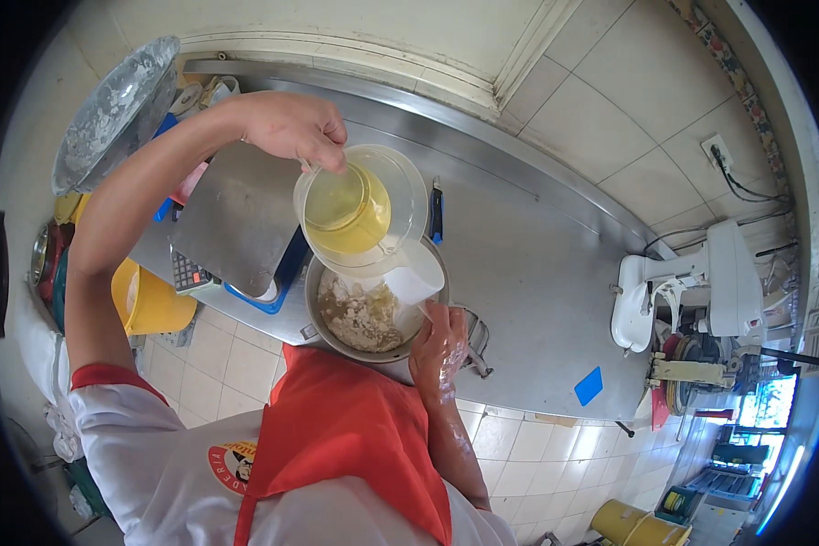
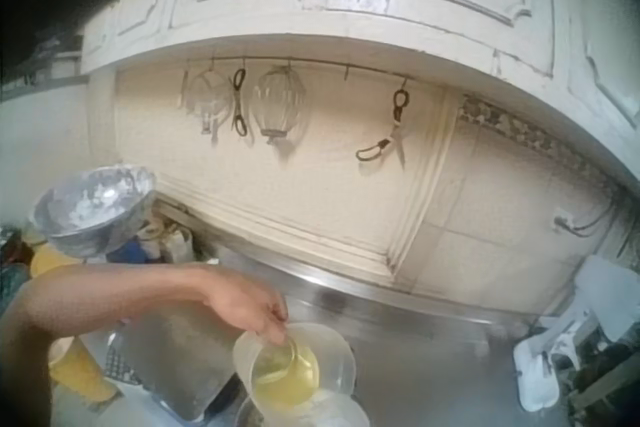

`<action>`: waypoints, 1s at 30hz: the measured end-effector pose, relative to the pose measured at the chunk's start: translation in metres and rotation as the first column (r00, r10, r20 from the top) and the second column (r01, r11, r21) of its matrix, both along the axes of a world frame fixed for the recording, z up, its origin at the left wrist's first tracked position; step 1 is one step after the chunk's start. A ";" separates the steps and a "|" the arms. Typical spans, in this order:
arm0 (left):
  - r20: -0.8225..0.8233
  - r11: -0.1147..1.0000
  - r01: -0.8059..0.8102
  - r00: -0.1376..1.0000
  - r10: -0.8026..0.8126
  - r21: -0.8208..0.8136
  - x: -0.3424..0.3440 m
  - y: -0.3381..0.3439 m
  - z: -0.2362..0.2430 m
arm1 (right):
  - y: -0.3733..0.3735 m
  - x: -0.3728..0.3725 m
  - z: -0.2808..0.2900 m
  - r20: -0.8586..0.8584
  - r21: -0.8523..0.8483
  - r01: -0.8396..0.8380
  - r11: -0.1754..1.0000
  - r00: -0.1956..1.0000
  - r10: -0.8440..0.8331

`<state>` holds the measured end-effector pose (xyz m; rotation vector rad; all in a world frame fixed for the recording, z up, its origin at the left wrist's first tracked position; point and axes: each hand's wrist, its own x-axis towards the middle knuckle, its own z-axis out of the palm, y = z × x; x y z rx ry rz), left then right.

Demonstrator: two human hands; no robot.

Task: The person adds flour from a large bucket into a metal bowl, then pours oil from a pitcher and water from a tap into the bowl by hand.

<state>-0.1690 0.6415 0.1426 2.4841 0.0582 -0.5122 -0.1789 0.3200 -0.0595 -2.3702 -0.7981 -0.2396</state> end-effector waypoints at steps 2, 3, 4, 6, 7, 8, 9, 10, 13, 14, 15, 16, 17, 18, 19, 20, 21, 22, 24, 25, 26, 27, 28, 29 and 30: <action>-0.013 0.999 0.007 1.000 -0.006 0.040 -0.001 -0.003 0.005 | 0.001 0.000 0.001 -0.033 0.016 0.003 1.000 0.999 -0.003; -0.012 0.999 0.007 1.000 -0.007 0.039 -0.001 -0.005 0.006 | 0.001 -0.002 0.004 -0.236 0.090 0.040 0.995 0.972 -0.017; -0.024 0.996 0.009 1.000 -0.007 0.084 -0.002 -0.006 0.008 | 0.002 -0.003 0.006 -0.429 0.155 0.090 0.984 0.903 -0.015; -0.037 0.992 0.014 0.999 -0.010 0.128 0.000 -0.010 0.008 | -0.005 0.003 -0.001 -0.626 0.170 0.110 0.979 0.779 0.021; -0.033 0.984 0.040 0.999 -0.035 0.171 0.001 -0.013 0.007 | -0.008 0.005 -0.003 -0.788 0.181 0.134 0.974 0.612 0.062; -0.030 0.975 0.065 0.998 -0.060 0.213 0.003 -0.016 0.006 | -0.008 0.004 -0.005 -0.788 0.180 0.136 0.974 0.612 0.060; -0.030 0.975 0.062 0.998 -0.057 0.213 0.003 -0.020 0.004 | -0.006 0.001 -0.005 -0.783 0.236 0.151 0.960 0.615 0.096; -0.012 0.953 0.123 0.992 -0.124 0.276 0.003 -0.024 0.002 | -0.004 -0.001 -0.005 -0.775 0.291 0.166 0.942 0.618 0.131; 0.009 0.916 0.179 0.981 -0.195 0.360 -0.001 -0.041 0.002 | 0.000 -0.003 -0.001 -0.760 0.291 0.175 0.941 0.639 0.117; 0.014 0.907 0.180 0.980 -0.201 0.380 -0.003 -0.046 0.002 | 0.000 -0.003 -0.002 -0.759 0.292 0.173 0.941 0.640 0.118; 0.015 0.907 0.182 0.979 -0.203 0.381 -0.002 -0.048 0.001 | -0.001 -0.003 -0.003 -0.733 0.275 0.142 0.951 0.672 0.111; 0.009 0.903 0.197 0.976 -0.216 0.383 -0.001 -0.049 -0.001 | -0.002 -0.002 -0.004 -0.705 0.255 0.112 0.960 0.702 0.106; 0.003 0.899 0.211 0.973 -0.230 0.384 0.001 -0.051 -0.003 | -0.003 -0.002 -0.002 -0.704 0.256 0.115 0.960 0.703 0.103; 0.002 0.897 0.214 0.973 -0.233 0.386 0.001 -0.051 -0.003 | -0.003 -0.002 0.001 -0.734 0.234 0.121 0.965 0.673 0.093; 0.008 0.903 0.209 0.973 -0.229 0.377 0.000 -0.051 -0.003 | -0.004 -0.002 0.003 -0.763 0.212 0.127 0.969 0.642 0.083; 0.015 0.908 0.204 0.974 -0.225 0.367 0.001 -0.051 -0.002 | -0.004 -0.002 0.003 -0.763 0.214 0.131 0.968 0.642 0.082; 0.012 0.906 0.207 0.974 -0.228 0.368 0.001 -0.053 -0.001 | -0.005 -0.001 0.001 -0.765 0.200 0.129 0.971 0.640 0.073; -0.002 0.904 0.197 0.977 -0.212 0.380 0.001 -0.054 0.001 | -0.005 -0.001 0.000 -0.767 0.186 0.127 0.974 0.639 0.063; -0.017 0.900 0.190 0.980 -0.199 0.392 0.002 -0.055 0.005 | -0.006 -0.001 -0.004 -0.757 0.202 0.126 0.971 0.649 0.074; -0.019 0.890 0.197 0.978 -0.208 0.411 0.003 -0.056 0.006 | -0.007 -0.002 -0.004 -0.746 0.216 0.121 0.969 0.661 0.084; -0.021 0.880 0.204 0.976 -0.216 0.429 0.003 -0.057 0.007 | -0.007 -0.002 -0.004 -0.746 0.216 0.122 0.969 0.660 0.083; -0.022 0.880 0.203 0.976 -0.215 0.430 0.003 -0.057 0.008 | -0.007 -0.002 -0.004 -0.745 0.218 0.122 0.968 0.661 0.084; -0.011 0.883 0.205 0.975 -0.221 0.423 0.003 -0.058 0.008 | -0.006 -0.003 -0.003 -0.744 0.219 0.121 0.968 0.662 0.086; 0.000 0.885 0.206 0.974 -0.227 0.416 0.002 -0.058 0.009 | -0.005 -0.003 0.000 -0.745 0.220 0.119 0.968 0.662 0.088; 0.000 0.885 0.208 0.974 -0.228 0.417 0.002 -0.059 0.010 | -0.005 -0.003 0.005 -0.770 0.179 0.123 0.976 0.635 0.061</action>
